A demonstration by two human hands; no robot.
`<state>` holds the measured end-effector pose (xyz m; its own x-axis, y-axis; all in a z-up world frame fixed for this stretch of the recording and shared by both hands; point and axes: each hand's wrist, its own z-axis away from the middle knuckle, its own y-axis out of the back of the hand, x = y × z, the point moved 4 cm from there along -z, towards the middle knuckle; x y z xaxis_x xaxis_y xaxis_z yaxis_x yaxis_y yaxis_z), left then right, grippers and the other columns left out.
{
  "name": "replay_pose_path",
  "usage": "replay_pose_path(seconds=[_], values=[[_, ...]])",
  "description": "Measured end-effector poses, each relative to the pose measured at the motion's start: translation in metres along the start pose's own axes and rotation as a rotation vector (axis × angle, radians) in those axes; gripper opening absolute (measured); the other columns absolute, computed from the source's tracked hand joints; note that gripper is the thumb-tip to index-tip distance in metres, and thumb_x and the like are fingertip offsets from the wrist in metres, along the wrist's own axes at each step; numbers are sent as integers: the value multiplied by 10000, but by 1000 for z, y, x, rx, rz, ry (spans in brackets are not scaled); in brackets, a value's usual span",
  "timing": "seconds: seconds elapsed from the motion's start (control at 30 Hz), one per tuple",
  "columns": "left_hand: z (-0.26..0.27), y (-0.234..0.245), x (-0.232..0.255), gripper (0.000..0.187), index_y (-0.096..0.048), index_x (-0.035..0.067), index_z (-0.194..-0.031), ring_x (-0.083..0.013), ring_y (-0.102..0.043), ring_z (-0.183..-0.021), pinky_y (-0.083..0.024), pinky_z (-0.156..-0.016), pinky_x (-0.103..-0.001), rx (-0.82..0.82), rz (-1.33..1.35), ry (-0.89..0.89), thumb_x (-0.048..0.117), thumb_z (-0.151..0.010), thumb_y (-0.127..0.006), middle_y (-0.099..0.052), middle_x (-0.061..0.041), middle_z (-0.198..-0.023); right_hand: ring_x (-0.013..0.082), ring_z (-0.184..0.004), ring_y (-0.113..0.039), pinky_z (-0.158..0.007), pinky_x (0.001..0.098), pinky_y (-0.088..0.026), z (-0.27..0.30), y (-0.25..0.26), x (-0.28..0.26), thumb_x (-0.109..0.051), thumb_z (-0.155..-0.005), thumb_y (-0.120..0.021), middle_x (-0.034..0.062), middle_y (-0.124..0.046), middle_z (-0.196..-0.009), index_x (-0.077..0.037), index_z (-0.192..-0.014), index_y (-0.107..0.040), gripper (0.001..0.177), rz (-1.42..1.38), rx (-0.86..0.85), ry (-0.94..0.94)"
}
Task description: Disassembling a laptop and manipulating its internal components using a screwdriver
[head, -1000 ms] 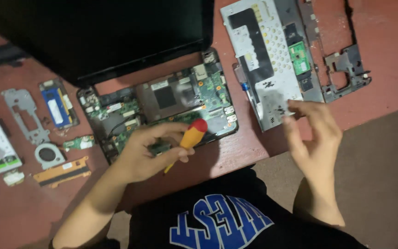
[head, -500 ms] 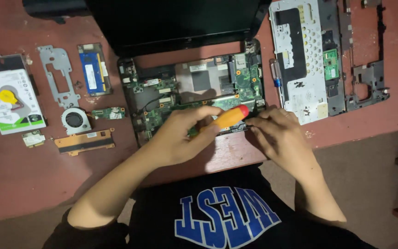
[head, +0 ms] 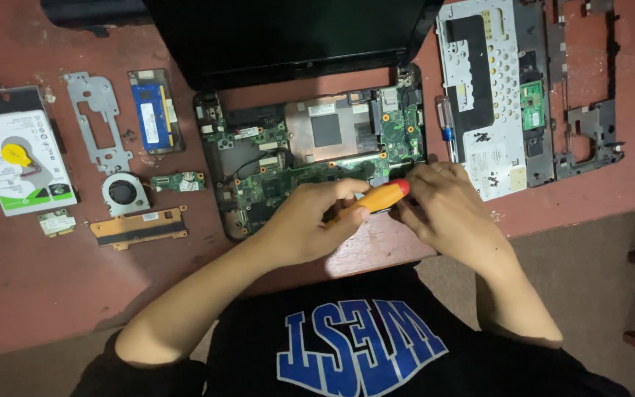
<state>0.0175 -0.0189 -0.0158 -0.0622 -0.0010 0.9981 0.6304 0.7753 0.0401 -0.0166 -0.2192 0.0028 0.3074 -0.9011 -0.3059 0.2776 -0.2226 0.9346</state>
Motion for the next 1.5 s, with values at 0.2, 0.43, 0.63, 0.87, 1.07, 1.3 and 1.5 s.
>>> replay_pose_path(seconds=[0.2,0.43,0.63,0.87,1.07,1.3,1.5], values=[[-2,4,4,289,-661,44,-1132,-252,-648,-615,-511,-547,-350,4,31,7,178,-883,-605,-652,-117,-681,303,-949,-658,-881,421,-427,16,20,-5,-267,-882,-622,58,-646,-878,-108,-912,-658,166,-153,132,-8],[-9,7,12,308,-666,36,-1165,-269,-685,-644,-526,-545,-372,-63,1,71,170,-899,-587,-691,-123,-696,406,-878,-651,-816,470,-460,69,33,56,-83,-908,-604,193,-670,-872,6,-965,-673,126,-456,344,-480],[-10,1,8,296,-611,46,-1178,-100,-565,-669,-427,-622,-280,-127,-144,185,220,-948,-546,-669,13,-766,141,-583,-498,-552,328,-359,104,19,102,-190,-962,-530,56,-588,-685,-35,-1004,-704,237,-401,429,-1036],[-9,1,9,271,-628,84,-1162,-94,-540,-667,-428,-620,-256,-108,-193,190,222,-939,-559,-622,32,-768,144,-731,-641,-638,300,-456,102,6,102,-175,-941,-569,53,-709,-856,-66,-995,-705,182,-461,470,-1019],[-9,2,10,289,-622,81,-1176,-88,-525,-640,-402,-584,-251,-118,-203,192,238,-945,-548,-592,37,-751,228,-832,-697,-703,345,-513,99,13,92,-155,-992,-537,136,-724,-993,-27,-1057,-726,238,-375,498,-943],[-7,1,13,330,-608,-2,-1190,-123,-588,-670,-492,-635,-270,-62,-106,84,222,-955,-553,-670,-17,-794,218,-702,-598,-749,380,-474,85,56,43,-31,-1054,-494,205,-630,-1033,71,-1134,-648,201,-296,624,-596],[-3,9,53,324,-608,57,-1226,-195,-697,-804,-509,-714,-284,-216,-81,-71,243,-964,-562,-722,-93,-1068,284,-1168,-580,-1043,390,-478,22,39,-50,-124,-823,-720,146,-560,-1230,-17,-1257,-580,468,-863,263,-111]])
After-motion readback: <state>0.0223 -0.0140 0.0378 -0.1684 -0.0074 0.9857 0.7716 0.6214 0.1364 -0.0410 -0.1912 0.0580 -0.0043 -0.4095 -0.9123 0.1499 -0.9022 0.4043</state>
